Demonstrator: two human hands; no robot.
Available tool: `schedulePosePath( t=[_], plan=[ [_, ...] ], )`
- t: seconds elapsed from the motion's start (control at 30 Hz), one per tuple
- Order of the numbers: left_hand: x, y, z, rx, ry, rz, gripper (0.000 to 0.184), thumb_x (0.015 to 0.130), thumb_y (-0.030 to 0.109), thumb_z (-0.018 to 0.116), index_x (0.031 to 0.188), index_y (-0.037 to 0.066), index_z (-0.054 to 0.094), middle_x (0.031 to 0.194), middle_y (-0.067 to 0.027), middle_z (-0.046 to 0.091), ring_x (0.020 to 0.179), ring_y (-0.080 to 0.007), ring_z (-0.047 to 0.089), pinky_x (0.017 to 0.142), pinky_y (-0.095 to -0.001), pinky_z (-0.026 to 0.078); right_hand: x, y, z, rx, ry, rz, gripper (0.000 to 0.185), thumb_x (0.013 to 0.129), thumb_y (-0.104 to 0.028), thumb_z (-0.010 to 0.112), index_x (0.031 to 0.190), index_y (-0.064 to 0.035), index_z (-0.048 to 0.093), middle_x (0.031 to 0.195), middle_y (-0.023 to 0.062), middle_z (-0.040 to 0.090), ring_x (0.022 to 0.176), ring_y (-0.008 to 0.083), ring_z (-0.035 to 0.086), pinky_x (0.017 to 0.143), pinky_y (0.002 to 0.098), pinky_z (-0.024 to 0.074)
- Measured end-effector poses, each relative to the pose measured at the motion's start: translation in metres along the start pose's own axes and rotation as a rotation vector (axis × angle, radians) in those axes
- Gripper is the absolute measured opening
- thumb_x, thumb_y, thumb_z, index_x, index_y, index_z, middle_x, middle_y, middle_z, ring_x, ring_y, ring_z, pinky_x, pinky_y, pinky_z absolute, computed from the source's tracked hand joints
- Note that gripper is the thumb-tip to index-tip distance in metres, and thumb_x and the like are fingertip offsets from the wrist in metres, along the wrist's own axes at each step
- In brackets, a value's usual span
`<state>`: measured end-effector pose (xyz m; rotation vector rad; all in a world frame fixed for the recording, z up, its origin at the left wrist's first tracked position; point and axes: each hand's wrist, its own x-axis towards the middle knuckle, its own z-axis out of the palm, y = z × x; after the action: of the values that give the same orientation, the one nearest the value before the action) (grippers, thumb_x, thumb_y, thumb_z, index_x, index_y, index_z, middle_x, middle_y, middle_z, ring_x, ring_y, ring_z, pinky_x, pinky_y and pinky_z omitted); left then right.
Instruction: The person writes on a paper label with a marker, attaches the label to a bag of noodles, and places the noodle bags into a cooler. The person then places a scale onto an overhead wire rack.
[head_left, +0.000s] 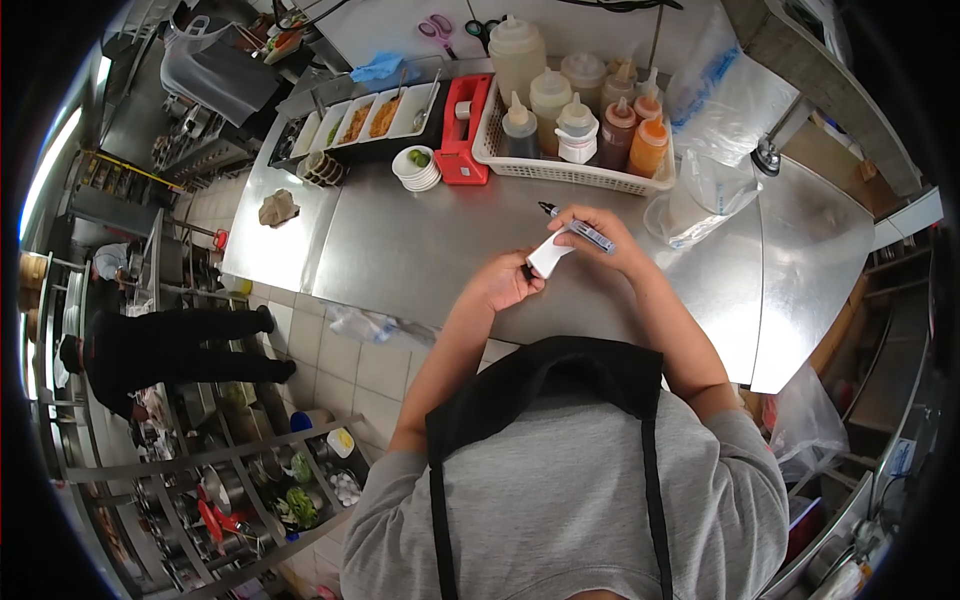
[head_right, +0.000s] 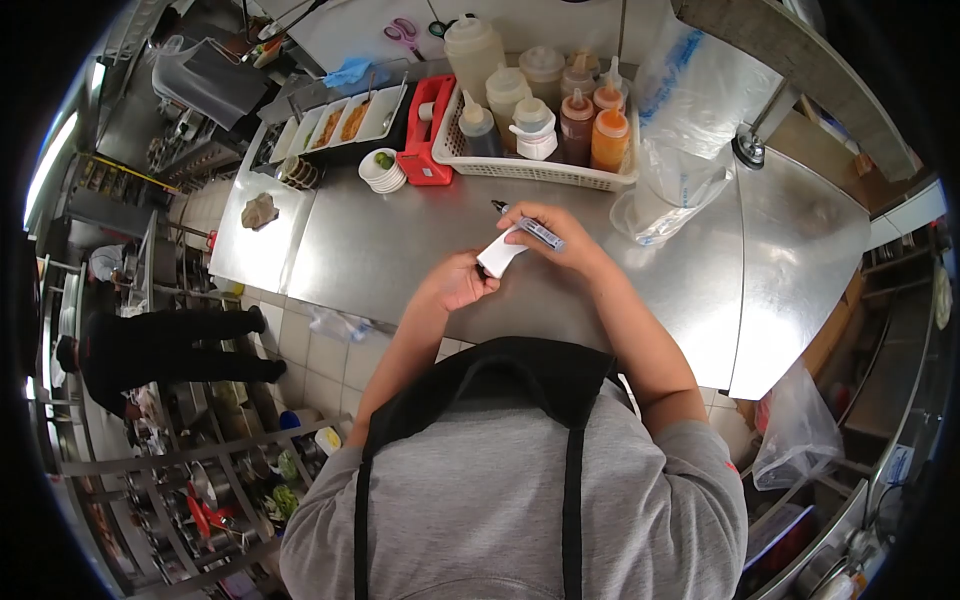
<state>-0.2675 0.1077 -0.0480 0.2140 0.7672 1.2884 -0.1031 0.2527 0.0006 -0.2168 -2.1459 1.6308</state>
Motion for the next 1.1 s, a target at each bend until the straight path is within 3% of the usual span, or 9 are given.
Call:
schedulePosePath(
  t=[0.03, 0.13, 0.23, 0.33, 0.53, 0.63, 0.73, 0.83, 1.1],
  plan=[
    [0.000, -0.001, -0.002, -0.004, -0.107, -0.023, 0.021, 0.091, 0.015, 0.055, 0.107, 0.002, 0.055, 0.092, -0.0073, 0.061, 0.079, -0.0165, 0.060, 0.066, -0.0286, 0.047, 0.000, 0.000, -0.001, -0.006, 0.009, 0.012, 0.023, 0.078, -0.007, 0.072, 0.099, -0.0056, 0.062, 0.095, 0.0015, 0.061, 0.088, 0.0118, 0.056, 0.078, 0.0261, 0.0445],
    [-0.010, 0.002, 0.026, 0.274, 0.263, 0.068, 0.018, 0.091, 0.014, 0.054, 0.104, 0.001, 0.057, 0.088, -0.0070, 0.062, 0.078, -0.0164, 0.062, 0.065, -0.0296, 0.048, 0.000, 0.006, -0.003, 0.014, 0.090, 0.018, 0.023, 0.077, -0.007, 0.072, 0.097, -0.0057, 0.061, 0.092, 0.0011, 0.060, 0.084, 0.0111, 0.055, 0.075, 0.0258, 0.0446],
    [-0.008, -0.011, 0.039, 0.860, 0.631, 0.622, 0.015, 0.090, 0.014, 0.055, 0.097, 0.002, 0.061, 0.085, -0.0076, 0.064, 0.074, -0.0190, 0.064, 0.063, -0.0305, 0.049, 0.001, 0.012, -0.005, -0.139, 0.096, 0.057, 0.024, 0.075, -0.005, 0.073, 0.095, -0.0050, 0.059, 0.089, 0.0025, 0.059, 0.082, 0.0138, 0.056, 0.074, 0.0272, 0.0449],
    [-0.014, -0.020, 0.038, 1.490, 0.600, 0.908, 0.014, 0.089, 0.013, 0.057, 0.096, 0.003, 0.064, 0.090, -0.0090, 0.065, 0.074, -0.0222, 0.064, 0.062, -0.0303, 0.049, 0.002, 0.034, -0.002, -0.270, 0.036, -0.072, 0.029, 0.070, -0.004, 0.074, 0.093, -0.0048, 0.057, 0.087, 0.0077, 0.058, 0.081, 0.0246, 0.058, 0.073, 0.0321, 0.0464],
    [-0.013, -0.046, 0.031, 1.759, 0.602, 0.791, 0.017, 0.086, 0.022, 0.059, 0.097, 0.010, 0.067, 0.102, 0.0002, 0.063, 0.078, -0.0258, 0.064, 0.065, -0.0340, 0.051, -0.001, 0.042, 0.010, -0.404, 0.081, -0.100, 0.029, 0.071, -0.007, 0.072, 0.097, -0.0076, 0.058, 0.086, 0.0098, 0.057, 0.081, 0.0317, 0.055, 0.073, 0.0353, 0.0461],
    [-0.011, -0.052, 0.026, 1.813, 0.622, 0.836, 0.017, 0.087, 0.022, 0.059, 0.099, 0.012, 0.066, 0.104, 0.0015, 0.063, 0.077, -0.0255, 0.064, 0.065, -0.0348, 0.052, -0.004, 0.020, 0.013, -0.773, 0.304, -0.257, 0.028, 0.079, -0.012, 0.068, 0.107, -0.0100, 0.061, 0.090, 0.0082, 0.060, 0.080, 0.0244, 0.057, 0.074, 0.0329, 0.0464],
    [-0.010, -0.054, 0.025, 1.835, 0.630, 0.856, 0.018, 0.086, 0.020, 0.058, 0.101, 0.013, 0.065, 0.107, 0.0014, 0.062, 0.077, -0.0254, 0.064, 0.064, -0.0352, 0.052, -0.005, 0.023, 0.032, 0.404, 0.318, 0.176, 0.029, 0.088, -0.019, 0.061, 0.115, -0.0095, 0.060, 0.094, 0.0066, 0.063, 0.081, 0.0144, 0.056, 0.075, 0.0285, 0.0461],
    [-0.010, -0.055, 0.028, 1.876, 0.626, 0.847, 0.018, 0.085, 0.019, 0.059, 0.101, 0.013, 0.065, 0.107, -0.0001, 0.062, 0.075, -0.0257, 0.064, 0.063, -0.0355, 0.052, -0.005, 0.040, 0.043, 0.511, 0.307, 0.249, 0.032, 0.091, -0.020, 0.058, 0.116, -0.0021, 0.058, 0.096, 0.0068, 0.064, 0.082, 0.0103, 0.055, 0.075, 0.0260, 0.0469],
    [-0.011, -0.061, 0.027, 1.913, 0.647, 0.907, 0.021, 0.083, 0.017, 0.061, 0.103, 0.014, 0.065, 0.104, -0.0032, 0.061, 0.069, -0.0257, 0.064, 0.059, -0.0358, 0.052, -0.006, 0.057, 0.025, 0.165, 0.188, 0.240, 0.019, 0.088, -0.017, 0.059, 0.099, -0.0023, 0.065, 0.079, 0.0020, 0.063, 0.065, 0.0052, 0.051, 0.061, 0.0207, 0.0412]
  ],
)
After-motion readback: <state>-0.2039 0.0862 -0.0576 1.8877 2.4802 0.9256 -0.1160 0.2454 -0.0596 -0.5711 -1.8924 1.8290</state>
